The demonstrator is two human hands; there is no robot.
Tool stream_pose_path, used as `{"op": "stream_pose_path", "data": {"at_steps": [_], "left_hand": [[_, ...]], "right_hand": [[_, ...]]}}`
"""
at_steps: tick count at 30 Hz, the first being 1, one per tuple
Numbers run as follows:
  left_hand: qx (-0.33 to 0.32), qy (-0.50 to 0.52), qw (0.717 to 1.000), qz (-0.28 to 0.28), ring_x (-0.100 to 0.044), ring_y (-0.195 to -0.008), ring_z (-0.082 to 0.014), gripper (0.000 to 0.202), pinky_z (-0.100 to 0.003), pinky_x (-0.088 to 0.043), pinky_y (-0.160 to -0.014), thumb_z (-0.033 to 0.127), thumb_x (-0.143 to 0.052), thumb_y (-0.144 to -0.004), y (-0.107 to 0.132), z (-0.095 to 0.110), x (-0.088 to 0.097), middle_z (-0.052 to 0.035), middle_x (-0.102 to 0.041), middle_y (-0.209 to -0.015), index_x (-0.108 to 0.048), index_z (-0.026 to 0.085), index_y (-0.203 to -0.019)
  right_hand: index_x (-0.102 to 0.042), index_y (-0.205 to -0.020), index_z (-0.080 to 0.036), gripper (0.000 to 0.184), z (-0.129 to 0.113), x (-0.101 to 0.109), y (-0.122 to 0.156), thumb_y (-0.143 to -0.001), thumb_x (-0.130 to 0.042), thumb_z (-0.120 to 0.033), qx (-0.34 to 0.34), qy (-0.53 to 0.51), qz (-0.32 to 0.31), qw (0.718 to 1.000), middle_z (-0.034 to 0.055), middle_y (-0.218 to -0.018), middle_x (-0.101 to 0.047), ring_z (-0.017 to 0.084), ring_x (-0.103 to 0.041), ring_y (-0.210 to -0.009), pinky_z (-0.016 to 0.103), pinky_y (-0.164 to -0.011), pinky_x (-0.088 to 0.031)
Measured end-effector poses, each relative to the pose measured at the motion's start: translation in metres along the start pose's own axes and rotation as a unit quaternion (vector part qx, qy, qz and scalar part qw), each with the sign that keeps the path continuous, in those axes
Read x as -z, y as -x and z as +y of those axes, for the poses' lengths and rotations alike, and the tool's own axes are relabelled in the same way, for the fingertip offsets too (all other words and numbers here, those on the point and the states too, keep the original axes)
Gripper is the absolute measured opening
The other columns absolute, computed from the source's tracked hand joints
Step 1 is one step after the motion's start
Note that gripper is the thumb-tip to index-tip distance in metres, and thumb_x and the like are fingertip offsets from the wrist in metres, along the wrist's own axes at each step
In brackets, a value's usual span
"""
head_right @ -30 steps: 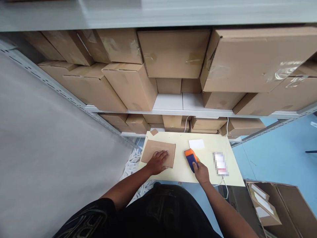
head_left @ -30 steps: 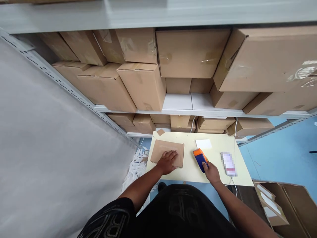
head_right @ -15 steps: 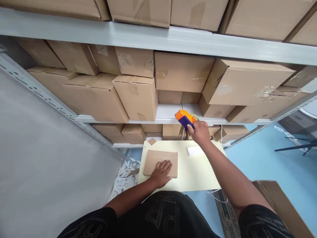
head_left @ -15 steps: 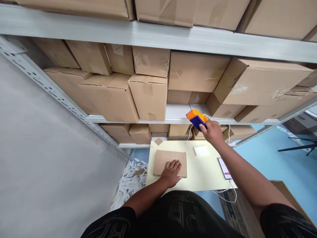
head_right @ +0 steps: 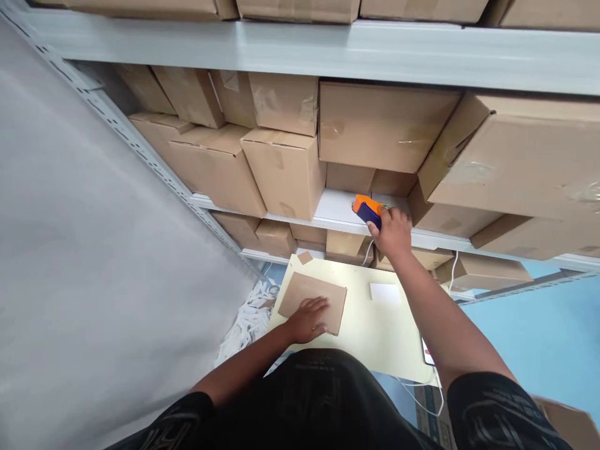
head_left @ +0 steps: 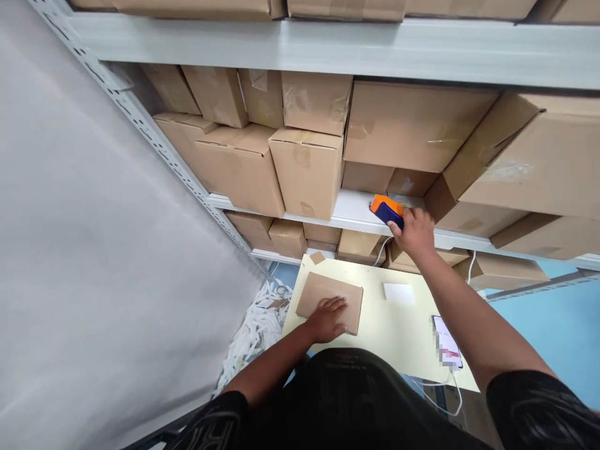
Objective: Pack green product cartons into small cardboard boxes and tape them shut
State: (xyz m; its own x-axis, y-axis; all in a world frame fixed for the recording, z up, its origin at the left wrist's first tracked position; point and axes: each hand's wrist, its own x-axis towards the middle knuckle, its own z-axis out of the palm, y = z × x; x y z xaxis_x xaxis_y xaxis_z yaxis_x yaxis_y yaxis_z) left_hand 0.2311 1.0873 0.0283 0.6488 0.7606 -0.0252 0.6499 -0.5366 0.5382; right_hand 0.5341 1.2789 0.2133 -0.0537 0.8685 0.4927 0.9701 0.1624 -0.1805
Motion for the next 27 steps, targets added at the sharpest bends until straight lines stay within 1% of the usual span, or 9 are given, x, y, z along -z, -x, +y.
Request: {"op": "stream_pose_path", "data": {"at_steps": [2,5,8,10,11,14,19,23,27], "left_hand": [[0.047,0.027,0.995,0.081,-0.037,-0.150,-0.0281,0.056,-0.050,-0.029,-0.124,0.044,-0.054,-0.097,0.010,-0.003,0.008,-0.0107,-0.047,-0.159,-0.052,0.022,-0.149],[0.174,0.061,0.955,0.234,-0.040,-0.147,-0.0287,0.051,-0.051,-0.031,-0.123,0.038,-0.051,-0.097,0.037,-0.024,0.015,-0.0152,-0.051,-0.153,-0.055,0.018,-0.143],[0.321,0.151,0.879,0.319,-0.044,-0.144,-0.0315,0.055,-0.053,-0.032,-0.122,0.044,-0.048,-0.096,0.070,-0.056,0.012,-0.0196,-0.052,-0.150,-0.055,0.013,-0.141],[0.380,0.278,0.837,0.278,-0.048,-0.141,-0.0328,0.059,-0.053,-0.038,-0.118,0.050,-0.047,-0.095,0.087,-0.073,0.004,-0.0182,-0.055,-0.150,-0.057,0.014,-0.140],[0.389,0.347,0.819,0.239,-0.051,-0.139,-0.0334,0.060,-0.052,-0.040,-0.116,0.053,-0.047,-0.094,0.092,-0.078,-0.001,-0.0168,-0.057,-0.148,-0.058,0.015,-0.139],[0.342,0.479,0.795,0.146,-0.054,-0.137,-0.0341,0.064,-0.050,-0.042,-0.114,0.055,-0.056,-0.086,0.094,-0.080,-0.020,-0.0131,-0.060,-0.147,-0.060,0.017,-0.138],[0.315,0.465,0.823,0.087,-0.044,-0.146,-0.0347,0.079,-0.048,-0.042,-0.114,0.028,-0.067,-0.070,0.082,-0.066,-0.037,-0.0126,-0.053,-0.154,-0.051,0.018,-0.147],[0.280,0.441,0.851,0.049,-0.061,-0.129,-0.0312,0.064,-0.045,-0.048,-0.108,0.023,-0.063,-0.073,0.090,-0.061,-0.022,-0.0113,-0.067,-0.135,-0.060,0.017,-0.137],[0.236,0.422,0.872,0.072,-0.068,-0.110,-0.0268,0.049,-0.042,-0.052,-0.102,0.027,-0.065,-0.078,0.100,-0.060,0.005,-0.0093,-0.074,-0.115,-0.070,0.018,-0.125]], "right_hand": [[-0.066,-0.124,-0.015,0.051,0.001,-0.004,0.047,-0.097,-0.053,-0.056,-0.047,-0.096,0.023,0.994,0.0204,-0.126,-0.064,0.035,-0.051,-0.117,0.050,-0.104,-0.033],[-0.067,-0.118,-0.020,0.048,-0.003,-0.027,0.156,-0.096,-0.048,-0.058,-0.167,-0.249,-0.119,0.946,0.0161,-0.121,-0.069,0.033,-0.060,-0.112,0.048,-0.102,-0.043],[-0.068,-0.115,-0.022,0.052,-0.011,-0.066,0.271,-0.092,-0.047,-0.063,-0.312,-0.368,-0.354,0.802,0.0128,-0.119,-0.072,0.030,-0.067,-0.104,0.045,-0.098,-0.050],[-0.065,-0.126,-0.022,0.056,-0.019,-0.090,0.326,-0.085,-0.052,-0.058,-0.369,-0.412,-0.423,0.718,0.0123,-0.127,-0.070,0.030,-0.068,-0.110,0.044,-0.093,-0.053],[-0.063,-0.131,-0.022,0.060,-0.024,-0.101,0.343,-0.079,-0.058,-0.051,-0.369,-0.423,-0.434,0.704,0.0110,-0.131,-0.069,0.030,-0.066,-0.115,0.042,-0.095,-0.052],[-0.056,-0.142,-0.023,0.078,-0.037,-0.122,0.360,-0.064,-0.060,-0.033,-0.358,-0.441,-0.418,0.709,0.0088,-0.133,-0.068,0.031,-0.062,-0.123,0.039,-0.094,-0.051],[-0.060,-0.133,-0.022,0.077,-0.047,-0.124,0.349,-0.057,-0.050,-0.026,-0.385,-0.422,-0.352,0.741,0.0062,-0.107,-0.075,0.030,-0.066,-0.110,0.037,-0.089,-0.051],[-0.068,-0.113,-0.020,0.062,-0.047,-0.104,0.352,-0.055,-0.048,-0.027,-0.412,-0.400,-0.312,0.757,0.0039,-0.088,-0.073,0.027,-0.065,-0.090,0.035,-0.078,-0.050],[-0.072,-0.100,-0.019,0.047,-0.052,-0.081,0.351,-0.060,-0.050,-0.029,-0.418,-0.408,-0.250,0.773,0.0040,-0.086,-0.073,0.026,-0.065,-0.088,0.033,-0.076,-0.050]]}}
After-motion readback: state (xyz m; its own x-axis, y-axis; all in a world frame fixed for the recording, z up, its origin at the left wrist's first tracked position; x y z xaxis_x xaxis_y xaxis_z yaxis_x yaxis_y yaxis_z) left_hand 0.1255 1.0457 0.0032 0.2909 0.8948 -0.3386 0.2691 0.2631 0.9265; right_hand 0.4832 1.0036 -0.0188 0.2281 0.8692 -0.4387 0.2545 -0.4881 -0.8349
